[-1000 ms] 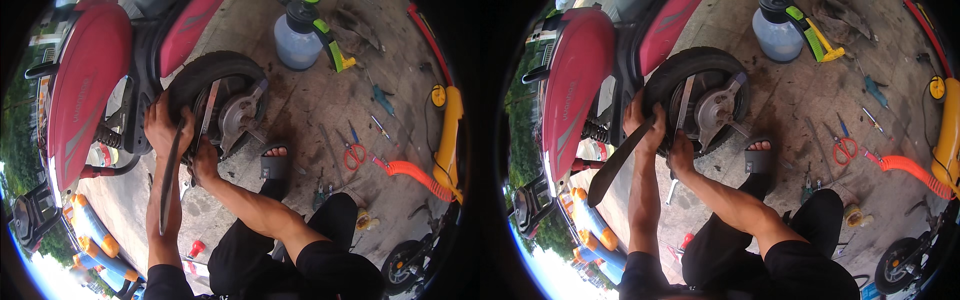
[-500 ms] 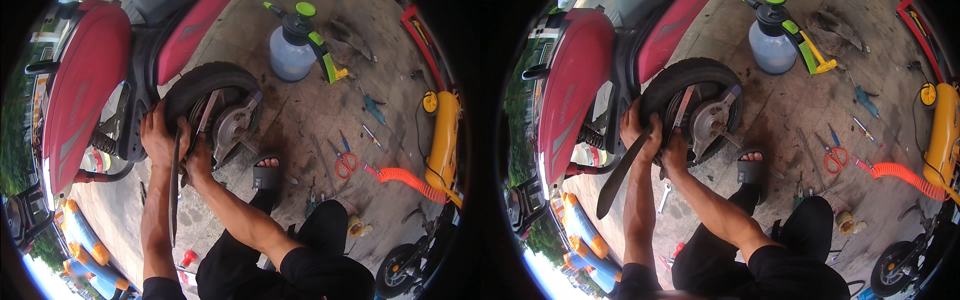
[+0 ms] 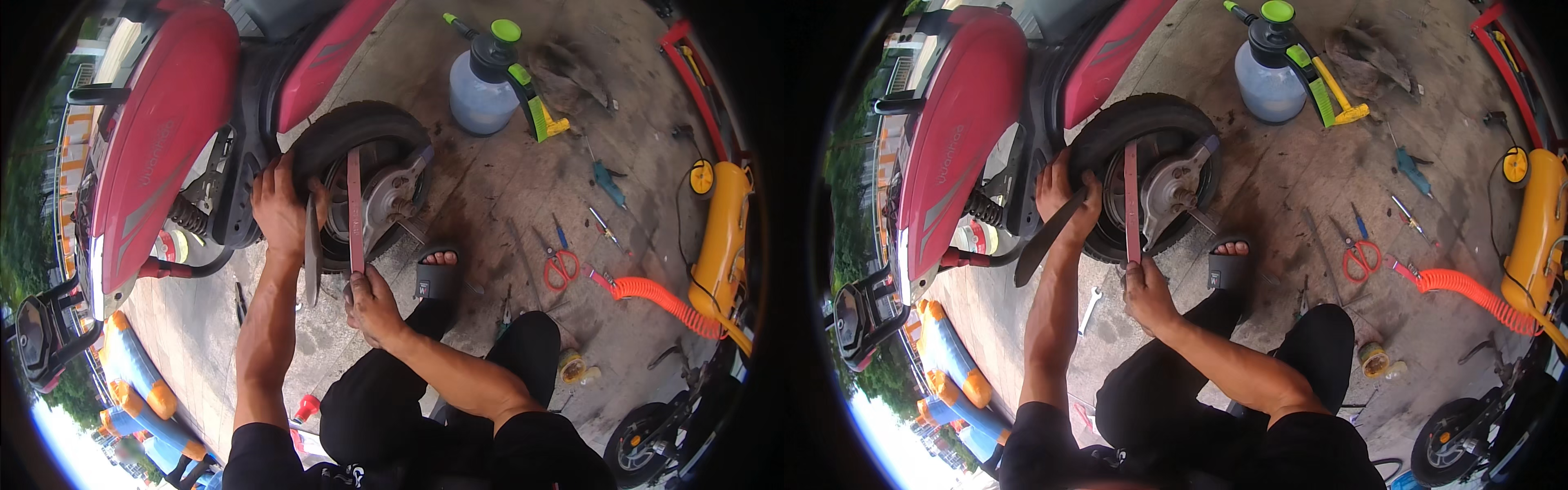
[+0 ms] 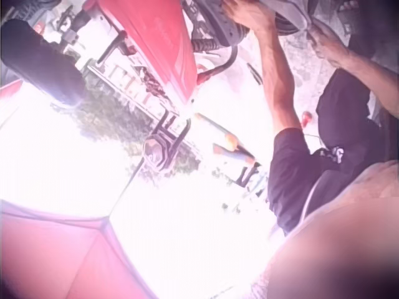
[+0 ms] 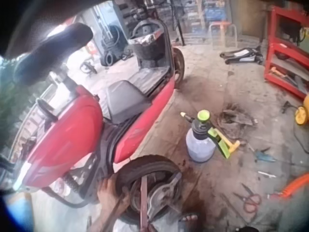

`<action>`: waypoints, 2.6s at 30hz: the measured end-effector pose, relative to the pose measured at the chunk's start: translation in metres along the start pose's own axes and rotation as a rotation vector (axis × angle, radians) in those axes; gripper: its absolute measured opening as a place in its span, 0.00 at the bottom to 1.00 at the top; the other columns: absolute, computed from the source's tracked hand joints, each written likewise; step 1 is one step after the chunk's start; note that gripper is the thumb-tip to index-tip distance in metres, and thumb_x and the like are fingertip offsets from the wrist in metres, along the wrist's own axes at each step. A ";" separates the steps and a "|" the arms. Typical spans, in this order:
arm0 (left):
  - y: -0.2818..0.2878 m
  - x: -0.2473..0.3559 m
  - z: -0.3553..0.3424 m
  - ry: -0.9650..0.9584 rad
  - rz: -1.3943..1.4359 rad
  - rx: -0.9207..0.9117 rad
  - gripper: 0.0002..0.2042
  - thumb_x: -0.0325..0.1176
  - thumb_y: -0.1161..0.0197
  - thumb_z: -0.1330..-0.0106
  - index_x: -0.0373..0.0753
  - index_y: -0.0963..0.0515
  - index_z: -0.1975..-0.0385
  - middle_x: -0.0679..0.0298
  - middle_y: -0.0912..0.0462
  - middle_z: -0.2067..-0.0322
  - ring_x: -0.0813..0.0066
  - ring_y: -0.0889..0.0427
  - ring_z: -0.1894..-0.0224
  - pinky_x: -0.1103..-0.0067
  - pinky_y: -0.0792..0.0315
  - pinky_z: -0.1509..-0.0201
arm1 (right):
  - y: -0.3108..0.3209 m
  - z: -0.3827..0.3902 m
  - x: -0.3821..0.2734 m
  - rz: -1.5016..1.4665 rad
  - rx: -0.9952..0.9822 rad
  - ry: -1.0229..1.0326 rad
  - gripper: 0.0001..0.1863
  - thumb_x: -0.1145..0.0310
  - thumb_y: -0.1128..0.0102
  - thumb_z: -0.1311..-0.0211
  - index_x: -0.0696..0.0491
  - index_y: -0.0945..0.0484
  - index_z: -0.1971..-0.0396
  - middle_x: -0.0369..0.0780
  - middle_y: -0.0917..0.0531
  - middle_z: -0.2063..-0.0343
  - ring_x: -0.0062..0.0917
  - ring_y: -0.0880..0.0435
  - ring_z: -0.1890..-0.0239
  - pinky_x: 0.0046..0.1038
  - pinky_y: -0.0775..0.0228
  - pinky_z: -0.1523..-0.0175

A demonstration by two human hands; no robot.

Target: The person removes a tire from a scooter wheel, fits a new tire onto the rim, and mounts the wheel back onto the scooter. They use pliers and a tire lever to manipulate the tire bead and seat it onto the rim.

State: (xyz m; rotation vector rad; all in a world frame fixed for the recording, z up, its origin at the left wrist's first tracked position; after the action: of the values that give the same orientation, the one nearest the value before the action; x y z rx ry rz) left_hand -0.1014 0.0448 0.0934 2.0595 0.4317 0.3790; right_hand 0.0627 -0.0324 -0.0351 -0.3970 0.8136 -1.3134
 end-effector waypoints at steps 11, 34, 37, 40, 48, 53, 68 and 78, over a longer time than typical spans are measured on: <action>-0.004 -0.004 0.001 0.040 0.012 -0.011 0.25 0.34 0.40 0.46 0.32 0.26 0.46 0.46 0.20 0.52 0.43 0.21 0.52 0.58 0.28 0.45 | 0.002 0.055 -0.093 -0.318 -0.051 -0.381 0.07 0.58 0.54 0.25 0.44 0.32 0.60 0.31 0.29 0.76 0.15 0.33 0.85 0.22 0.47 0.86; -0.002 0.017 0.006 0.023 0.006 -0.083 0.24 0.31 0.39 0.46 0.41 0.22 0.45 0.54 0.24 0.43 0.48 0.30 0.39 0.57 0.39 0.36 | -0.123 0.034 -0.326 2.479 -0.267 0.235 0.17 0.72 0.41 0.43 0.57 0.17 0.53 0.51 0.15 0.62 0.47 0.18 0.53 0.41 0.27 0.47; -0.010 0.045 0.017 -0.144 0.131 -0.180 0.23 0.30 0.36 0.49 0.43 0.20 0.49 0.58 0.22 0.45 0.50 0.32 0.35 0.57 0.41 0.35 | -0.126 0.033 -0.325 2.473 -0.240 0.232 0.16 0.72 0.40 0.43 0.58 0.17 0.54 0.52 0.16 0.63 0.46 0.18 0.53 0.40 0.26 0.46; -0.032 0.077 0.039 -0.266 0.417 -0.367 0.21 0.32 0.33 0.51 0.41 0.20 0.53 0.58 0.19 0.55 0.54 0.22 0.47 0.64 0.30 0.44 | -0.128 0.034 -0.327 2.451 -0.264 0.331 0.16 0.71 0.40 0.42 0.57 0.17 0.54 0.52 0.15 0.61 0.46 0.18 0.51 0.40 0.27 0.45; -0.109 0.153 0.114 -0.030 0.719 -0.798 0.15 0.32 0.34 0.46 0.40 0.22 0.58 0.54 0.19 0.61 0.46 0.17 0.62 0.59 0.23 0.58 | -0.118 0.040 -0.324 2.466 -0.221 0.486 0.16 0.71 0.42 0.39 0.56 0.16 0.52 0.52 0.14 0.60 0.44 0.16 0.52 0.39 0.26 0.44; -0.174 0.245 0.179 0.002 0.949 -0.969 0.12 0.31 0.36 0.45 0.35 0.23 0.62 0.48 0.17 0.64 0.44 0.17 0.60 0.57 0.24 0.54 | -0.123 0.043 -0.319 2.529 -0.215 0.534 0.16 0.74 0.40 0.41 0.57 0.18 0.52 0.50 0.15 0.65 0.42 0.16 0.57 0.38 0.25 0.47; 0.013 -0.037 0.170 0.745 0.354 0.112 0.42 0.36 0.19 0.55 0.28 0.35 0.41 0.50 0.26 0.48 0.63 0.24 0.47 0.70 0.28 0.45 | -0.062 0.038 -0.343 2.303 -0.132 0.631 0.18 0.73 0.43 0.33 0.56 0.24 0.44 0.44 0.21 0.52 0.31 0.18 0.51 0.32 0.25 0.46; -0.054 -0.084 0.169 0.857 0.982 -0.200 0.39 0.32 0.19 0.62 0.26 0.29 0.46 0.52 0.17 0.54 0.63 0.17 0.51 0.71 0.25 0.42 | -0.045 0.030 -0.366 2.442 -0.278 0.673 0.21 0.77 0.43 0.34 0.52 0.25 0.41 0.43 0.22 0.47 0.31 0.22 0.42 0.31 0.29 0.37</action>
State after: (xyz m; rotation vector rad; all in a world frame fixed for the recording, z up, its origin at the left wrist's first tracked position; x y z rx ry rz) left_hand -0.1112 -0.0950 -0.0433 1.6884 -0.1800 1.8289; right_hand 0.0382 0.3001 0.1252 0.8195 1.1611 1.0545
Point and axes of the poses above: each hand's wrist, its own z-axis away from the middle knuckle, its own y-axis out of the back of the hand, x = y × z, the point moved 8 cm from there along -z, towards the middle knuckle
